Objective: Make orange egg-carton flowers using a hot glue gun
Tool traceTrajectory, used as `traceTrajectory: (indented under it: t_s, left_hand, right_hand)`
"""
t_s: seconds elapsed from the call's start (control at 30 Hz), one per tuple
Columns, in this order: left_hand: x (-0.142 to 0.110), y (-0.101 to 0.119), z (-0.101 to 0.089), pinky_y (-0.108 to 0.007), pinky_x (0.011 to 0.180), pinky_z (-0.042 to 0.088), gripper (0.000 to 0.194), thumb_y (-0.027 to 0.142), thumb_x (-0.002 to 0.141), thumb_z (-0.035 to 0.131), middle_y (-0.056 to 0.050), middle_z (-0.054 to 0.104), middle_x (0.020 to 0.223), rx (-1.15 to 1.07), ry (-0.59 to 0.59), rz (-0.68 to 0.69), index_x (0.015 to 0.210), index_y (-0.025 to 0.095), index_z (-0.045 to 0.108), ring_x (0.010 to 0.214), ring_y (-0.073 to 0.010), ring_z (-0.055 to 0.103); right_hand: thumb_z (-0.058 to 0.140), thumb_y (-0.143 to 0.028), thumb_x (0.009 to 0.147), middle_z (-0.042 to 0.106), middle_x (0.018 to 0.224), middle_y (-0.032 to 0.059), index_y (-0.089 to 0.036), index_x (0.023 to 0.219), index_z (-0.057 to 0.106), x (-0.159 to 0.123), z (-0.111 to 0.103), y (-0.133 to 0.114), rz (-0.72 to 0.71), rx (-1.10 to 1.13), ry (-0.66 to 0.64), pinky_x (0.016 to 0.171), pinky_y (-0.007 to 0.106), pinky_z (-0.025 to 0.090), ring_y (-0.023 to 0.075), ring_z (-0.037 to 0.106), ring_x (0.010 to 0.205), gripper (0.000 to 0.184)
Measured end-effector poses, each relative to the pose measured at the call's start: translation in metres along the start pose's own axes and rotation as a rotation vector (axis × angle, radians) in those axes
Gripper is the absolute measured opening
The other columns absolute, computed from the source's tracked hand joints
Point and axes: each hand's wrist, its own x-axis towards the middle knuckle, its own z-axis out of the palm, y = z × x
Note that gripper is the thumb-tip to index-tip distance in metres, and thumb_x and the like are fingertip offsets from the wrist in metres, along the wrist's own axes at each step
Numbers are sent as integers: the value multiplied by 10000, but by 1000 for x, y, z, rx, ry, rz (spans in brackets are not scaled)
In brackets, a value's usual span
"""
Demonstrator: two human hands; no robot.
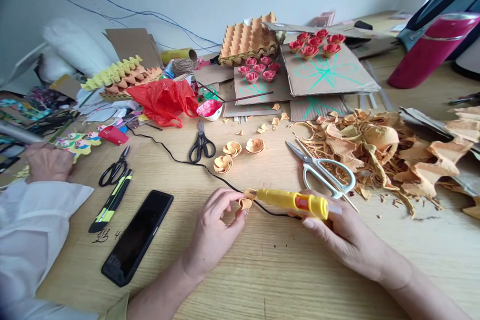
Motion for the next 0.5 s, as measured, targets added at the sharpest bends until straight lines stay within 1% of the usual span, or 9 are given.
traceTrajectory:
  t_s: [0.07, 0.1, 0.17, 0.23, 0.3, 0.37, 0.43, 0.5]
  left_hand:
    - [-1, 1, 1, -278, 710, 470, 337, -43, 748, 650, 0, 675, 877, 34, 17, -8, 972, 207, 625, 746, -161, 568]
    - [-1, 1, 2, -279, 704, 465, 338, -42, 740, 654, 4, 675, 870, 43, 24, -8, 962, 210, 612, 731, -159, 559]
    - [-2, 2, 2, -280, 701, 459, 337, -38, 735, 658, 12, 677, 863, 47, 26, 2, 946, 215, 591, 720, -157, 552]
    - [-3, 3, 0, -281, 714, 461, 324, -36, 744, 653, 12, 681, 864, 41, 19, 25, 931, 219, 580, 742, -162, 564]
    - [-4, 4, -2, -284, 731, 467, 303, -31, 763, 642, 6, 684, 871, 35, 4, 47, 917, 220, 571, 777, -169, 584]
    - [-6, 6, -5, -287, 748, 474, 287, -23, 779, 635, -2, 689, 886, 25, -20, 66, 913, 220, 566, 821, -179, 605]
    - [-7, 9, -7, -289, 754, 479, 281, -16, 786, 631, -8, 692, 901, 13, -47, 82, 923, 220, 568, 848, -185, 619]
    - [-9, 11, -8, -291, 759, 485, 281, -14, 788, 624, -10, 692, 908, -2, -66, 96, 933, 221, 571, 858, -186, 627]
  right_hand:
    - [517, -562, 973, 729, 829, 101, -222, 1017, 728, 2, 0, -3, 228, 107, 8, 695, 348, 602, 261, 697, 754, 403]
    - [528, -606, 954, 707, 771, 87, -207, 1031, 730, 3, 0, -5, 309, 170, 3, 663, 340, 590, 248, 675, 711, 454]
    - [539, -651, 931, 672, 718, 63, -195, 1036, 724, 7, 0, -7, 394, 300, -9, 623, 317, 557, 222, 637, 671, 503]
    - [565, -668, 910, 668, 728, 55, -203, 964, 722, 13, 0, -8, 418, 381, 41, 623, 301, 532, 205, 615, 676, 494]
    - [625, -671, 870, 675, 752, 52, -214, 897, 715, 20, 0, -9, 429, 419, 136, 623, 292, 517, 195, 598, 681, 467]
    - [707, -668, 801, 679, 759, 42, -222, 875, 709, 29, 0, -11, 440, 462, 199, 571, 279, 487, 174, 562, 635, 452]
    - [778, -654, 731, 692, 782, 35, -225, 898, 698, 40, 2, -13, 459, 548, 215, 494, 258, 424, 145, 521, 575, 467]
    - [821, -634, 688, 703, 790, 32, -216, 911, 670, 53, 7, -13, 478, 620, 226, 449, 237, 360, 117, 490, 533, 497]
